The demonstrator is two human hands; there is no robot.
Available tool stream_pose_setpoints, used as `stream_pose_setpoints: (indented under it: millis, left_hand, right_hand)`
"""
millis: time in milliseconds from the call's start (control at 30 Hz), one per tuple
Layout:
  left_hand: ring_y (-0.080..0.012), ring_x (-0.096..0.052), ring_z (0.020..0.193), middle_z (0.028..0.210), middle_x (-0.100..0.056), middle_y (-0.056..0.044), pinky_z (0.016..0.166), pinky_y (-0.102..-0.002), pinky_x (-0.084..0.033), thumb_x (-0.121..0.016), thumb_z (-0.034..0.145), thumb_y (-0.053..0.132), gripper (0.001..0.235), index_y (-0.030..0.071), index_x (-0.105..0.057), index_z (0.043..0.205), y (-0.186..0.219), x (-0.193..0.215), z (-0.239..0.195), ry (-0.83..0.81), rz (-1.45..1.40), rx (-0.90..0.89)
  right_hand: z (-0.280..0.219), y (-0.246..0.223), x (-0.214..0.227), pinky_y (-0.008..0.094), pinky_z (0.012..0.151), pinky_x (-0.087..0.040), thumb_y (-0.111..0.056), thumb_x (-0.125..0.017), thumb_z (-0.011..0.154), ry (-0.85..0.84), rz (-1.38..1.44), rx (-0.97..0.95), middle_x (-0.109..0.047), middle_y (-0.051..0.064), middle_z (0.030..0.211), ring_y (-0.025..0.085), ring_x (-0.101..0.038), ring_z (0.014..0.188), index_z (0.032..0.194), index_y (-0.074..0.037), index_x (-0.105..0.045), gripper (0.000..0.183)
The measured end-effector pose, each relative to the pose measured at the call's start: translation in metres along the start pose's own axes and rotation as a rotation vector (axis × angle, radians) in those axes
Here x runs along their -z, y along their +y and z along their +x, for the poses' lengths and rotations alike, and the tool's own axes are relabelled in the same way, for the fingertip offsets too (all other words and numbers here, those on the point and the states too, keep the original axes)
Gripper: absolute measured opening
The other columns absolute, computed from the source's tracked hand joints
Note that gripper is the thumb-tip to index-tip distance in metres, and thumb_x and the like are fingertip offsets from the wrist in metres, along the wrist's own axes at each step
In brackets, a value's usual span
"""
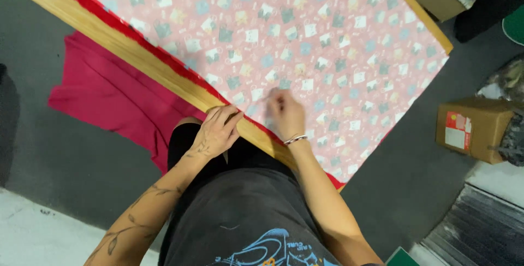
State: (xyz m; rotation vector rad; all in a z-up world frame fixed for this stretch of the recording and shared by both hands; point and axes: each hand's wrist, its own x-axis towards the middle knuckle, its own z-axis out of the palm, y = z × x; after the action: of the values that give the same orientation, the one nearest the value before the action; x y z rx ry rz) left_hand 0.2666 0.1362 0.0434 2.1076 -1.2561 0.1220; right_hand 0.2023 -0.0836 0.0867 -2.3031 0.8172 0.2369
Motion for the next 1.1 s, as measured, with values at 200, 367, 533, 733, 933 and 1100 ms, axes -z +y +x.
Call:
stream_pose_setpoints:
  millis: [200, 367, 533, 733, 933, 1100]
  left_hand:
    - [-0.0269, -0.065, 0.118, 0.121, -0.063, -0.010, 0.102, -0.045, -0.047, -0.070, 0.082, 0.017, 0.044, 0.015, -0.066, 0.126, -0.019, 0.005, 0.012, -0.097, 0.166, -0.039]
    - [-0.0339, -0.061, 0.128, 0.133, -0.063, -0.017, 0.108, -0.048, -0.044, -0.070, 0.087, 0.031, 0.051, 0.012, -0.067, 0.134, -0.046, 0.014, 0.059, -0.070, 0.163, -0.061]
    - [-0.0347, -0.052, 0.140, 0.151, -0.054, -0.017, 0.117, -0.049, -0.036, -0.065, 0.094, 0.032, 0.059, 0.015, -0.058, 0.150, -0.062, 0.012, 0.090, -0.111, 0.164, -0.007]
    - [-0.0375, -0.052, 0.139, 0.149, -0.055, -0.020, 0.116, -0.052, -0.039, -0.066, 0.094, 0.030, 0.056, 0.018, -0.058, 0.149, -0.080, 0.018, 0.093, -0.172, 0.217, -0.043]
    - [-0.0361, -0.039, 0.149, 0.158, -0.044, -0.019, 0.120, -0.058, -0.031, -0.051, 0.101, 0.056, 0.064, 0.029, -0.044, 0.158, -0.097, 0.020, 0.069, -0.277, 0.290, -0.035]
    - [-0.0367, -0.039, 0.149, 0.161, -0.040, -0.021, 0.120, -0.059, -0.026, -0.058, 0.103, 0.044, 0.058, 0.022, -0.050, 0.155, -0.094, 0.023, 0.049, -0.160, 0.213, 0.089]
  right_hand:
    - [0.075, 0.084, 0.016, 0.049, 0.090, -0.054, -0.024, -0.087, 0.081, 0.278, 0.002, -0.047, -0.066, 0.011, 0.098, 0.038, -0.067, 0.100, 0.113, -0.014, -0.062, 0.042]
    - [0.073, 0.077, 0.017, 0.046, 0.090, -0.055, -0.015, -0.076, 0.089, 0.259, 0.052, -0.125, -0.072, 0.008, 0.093, 0.033, -0.070, 0.098, 0.107, -0.017, -0.064, 0.022]
    - [0.072, 0.082, 0.011, 0.041, 0.090, -0.055, -0.016, -0.071, 0.092, 0.222, 0.053, -0.183, -0.073, 0.004, 0.094, 0.026, -0.071, 0.099, 0.107, -0.019, -0.064, 0.017]
    - [0.080, 0.093, -0.002, 0.044, 0.088, -0.055, -0.020, -0.079, 0.086, 0.289, 0.034, -0.076, -0.067, 0.007, 0.088, 0.031, -0.069, 0.095, 0.102, -0.018, -0.067, 0.020]
    - [0.070, 0.076, 0.014, 0.047, 0.089, -0.054, -0.017, -0.074, 0.092, 0.180, 0.014, -0.140, -0.065, 0.009, 0.093, 0.036, -0.068, 0.099, 0.093, -0.018, -0.068, 0.006]
    - [0.044, 0.064, 0.034, 0.038, 0.086, -0.058, -0.020, -0.078, 0.094, 0.258, 0.123, -0.234, -0.075, 0.004, 0.093, 0.026, -0.074, 0.095, 0.097, -0.016, -0.071, 0.009]
